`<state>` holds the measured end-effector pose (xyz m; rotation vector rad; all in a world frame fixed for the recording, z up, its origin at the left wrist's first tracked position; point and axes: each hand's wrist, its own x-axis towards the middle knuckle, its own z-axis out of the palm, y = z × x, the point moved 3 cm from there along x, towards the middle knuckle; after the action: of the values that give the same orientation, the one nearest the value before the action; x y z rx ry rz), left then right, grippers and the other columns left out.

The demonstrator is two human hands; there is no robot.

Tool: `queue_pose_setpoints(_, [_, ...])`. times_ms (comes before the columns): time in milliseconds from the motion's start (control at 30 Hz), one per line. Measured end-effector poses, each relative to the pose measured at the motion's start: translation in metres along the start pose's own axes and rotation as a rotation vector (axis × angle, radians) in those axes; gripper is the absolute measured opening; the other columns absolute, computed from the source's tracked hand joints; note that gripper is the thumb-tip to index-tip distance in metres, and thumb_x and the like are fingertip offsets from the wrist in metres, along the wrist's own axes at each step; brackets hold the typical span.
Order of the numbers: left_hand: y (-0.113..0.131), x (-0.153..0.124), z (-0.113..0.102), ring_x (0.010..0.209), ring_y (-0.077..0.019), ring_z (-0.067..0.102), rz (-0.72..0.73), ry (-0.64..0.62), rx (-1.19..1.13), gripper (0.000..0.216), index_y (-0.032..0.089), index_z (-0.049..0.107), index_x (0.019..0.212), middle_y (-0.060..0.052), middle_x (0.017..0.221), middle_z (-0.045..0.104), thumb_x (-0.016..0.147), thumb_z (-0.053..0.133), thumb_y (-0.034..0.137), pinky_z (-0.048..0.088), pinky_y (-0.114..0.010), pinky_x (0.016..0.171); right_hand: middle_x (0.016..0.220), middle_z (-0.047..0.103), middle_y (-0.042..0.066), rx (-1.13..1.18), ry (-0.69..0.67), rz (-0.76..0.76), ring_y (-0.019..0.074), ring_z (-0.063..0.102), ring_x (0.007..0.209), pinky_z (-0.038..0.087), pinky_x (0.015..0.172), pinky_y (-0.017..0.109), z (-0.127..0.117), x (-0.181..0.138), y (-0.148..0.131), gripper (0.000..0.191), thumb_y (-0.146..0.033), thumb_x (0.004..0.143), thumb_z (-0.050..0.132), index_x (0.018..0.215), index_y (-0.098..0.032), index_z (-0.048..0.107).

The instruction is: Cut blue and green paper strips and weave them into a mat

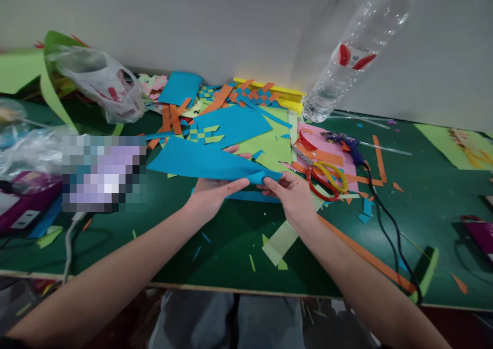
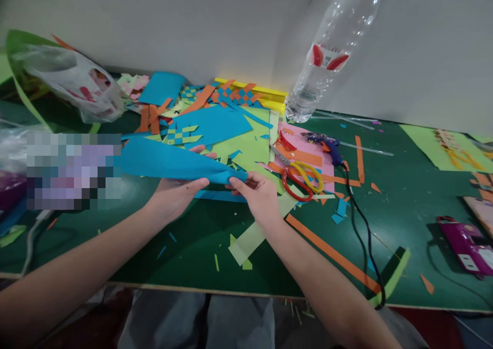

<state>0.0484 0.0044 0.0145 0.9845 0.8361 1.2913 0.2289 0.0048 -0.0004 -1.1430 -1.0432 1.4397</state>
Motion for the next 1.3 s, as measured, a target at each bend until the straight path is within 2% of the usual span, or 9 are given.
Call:
queue_pose_setpoints(267, [-0.004, 0.003, -0.005, 0.111, -0.0254, 0.065, -0.041, 0.141, -0.024, 0.053, 0.025, 0.060, 0.119, -0.004, 0.107, 0.072, 0.071, 0.082, 0.028, 0.051, -0.046, 0.100, 0.070, 0.075, 0.001, 0.009, 0.019, -0.030, 0.0166, 0.074, 0.068, 0.062, 0.066, 0.028, 0.006, -0.003, -0.004, 0.024, -0.038, 0.069, 0.082, 0.080, -0.020, 0.072])
queue_pose_setpoints(367, [-0.003, 0.003, -0.004, 0.110, -0.0240, 0.065, -0.027, 0.150, -0.037, 0.046, 0.024, 0.062, 0.113, -0.004, 0.105, 0.073, 0.071, 0.081, 0.026, 0.053, -0.041, 0.097, 0.069, 0.075, 0.001, -0.016, 0.029, -0.062, 0.0163, 0.074, 0.065, 0.062, 0.064, 0.027, 0.005, -0.005, -0.006, 0.023, -0.039, 0.070, 0.081, 0.082, -0.020, 0.073])
queue_pose_setpoints(533, [-0.001, 0.003, -0.005, 0.092, -0.0191, 0.069, -0.013, 0.207, -0.062, 0.036, 0.022, 0.065, 0.099, 0.001, 0.083, 0.071, 0.068, 0.084, 0.023, 0.056, -0.035, 0.087, 0.068, 0.074, 0.000, -0.058, 0.074, -0.135, 0.0162, 0.072, 0.061, 0.062, 0.063, 0.029, 0.002, -0.006, -0.010, 0.022, -0.039, 0.072, 0.079, 0.083, -0.021, 0.074])
queue_pose_setpoints(667, [0.000, 0.007, -0.012, 0.089, -0.0181, 0.070, 0.002, 0.270, -0.079, 0.035, 0.022, 0.064, 0.095, 0.002, 0.085, 0.070, 0.066, 0.085, 0.022, 0.059, -0.032, 0.079, 0.066, 0.073, -0.001, -0.066, 0.110, -0.190, 0.0144, 0.070, 0.058, 0.060, 0.060, 0.028, -0.003, -0.003, -0.011, 0.021, -0.040, 0.073, 0.079, 0.083, -0.021, 0.074])
queue_pose_setpoints(800, [0.002, 0.012, -0.024, 0.094, -0.0203, 0.069, -0.016, 0.353, -0.045, 0.036, 0.021, 0.064, 0.095, -0.002, 0.094, 0.070, 0.066, 0.085, 0.025, 0.059, -0.030, 0.074, 0.061, 0.067, -0.003, -0.059, 0.205, -0.250, 0.0114, 0.064, 0.053, 0.055, 0.055, 0.025, -0.013, 0.004, -0.012, 0.024, -0.041, 0.073, 0.079, 0.081, -0.021, 0.071])
queue_pose_setpoints(933, [0.002, 0.014, -0.032, 0.097, -0.0190, 0.067, -0.037, 0.364, -0.004, 0.032, 0.022, 0.063, 0.092, -0.003, 0.104, 0.070, 0.070, 0.083, 0.032, 0.057, -0.029, 0.076, 0.059, 0.060, -0.006, 0.036, 0.325, -0.311, 0.0076, 0.056, 0.048, 0.049, 0.050, 0.022, -0.023, 0.010, -0.018, 0.025, -0.043, 0.072, 0.078, 0.078, -0.023, 0.064])
queue_pose_setpoints(1067, [0.002, 0.012, -0.031, 0.080, -0.0163, 0.066, -0.042, 0.324, 0.104, 0.029, 0.020, 0.061, 0.079, -0.001, 0.086, 0.068, 0.069, 0.083, 0.037, 0.057, -0.031, 0.072, 0.066, 0.059, -0.005, 0.092, 0.422, -0.334, 0.0080, 0.055, 0.051, 0.050, 0.052, 0.024, -0.030, 0.012, -0.025, 0.029, -0.046, 0.072, 0.076, 0.077, -0.024, 0.058])
queue_pose_setpoints(1167, [0.003, 0.007, -0.025, 0.070, -0.0142, 0.062, -0.016, 0.294, 0.184, 0.030, 0.020, 0.063, 0.076, 0.001, 0.076, 0.065, 0.066, 0.085, 0.037, 0.055, -0.029, 0.066, 0.075, 0.064, -0.004, 0.140, 0.349, -0.322, 0.0113, 0.061, 0.062, 0.053, 0.056, 0.026, -0.027, 0.011, -0.026, 0.031, -0.049, 0.071, 0.075, 0.081, -0.026, 0.057])
queue_pose_setpoints(1300, [0.004, 0.002, -0.015, 0.072, -0.0158, 0.064, 0.031, 0.234, 0.253, 0.027, 0.020, 0.068, 0.079, -0.001, 0.082, 0.069, 0.067, 0.085, 0.037, 0.055, -0.029, 0.065, 0.086, 0.069, -0.002, 0.163, 0.090, -0.211, 0.0177, 0.067, 0.070, 0.059, 0.057, 0.033, -0.004, 0.000, -0.015, 0.040, -0.052, 0.063, 0.080, 0.091, -0.028, 0.063])
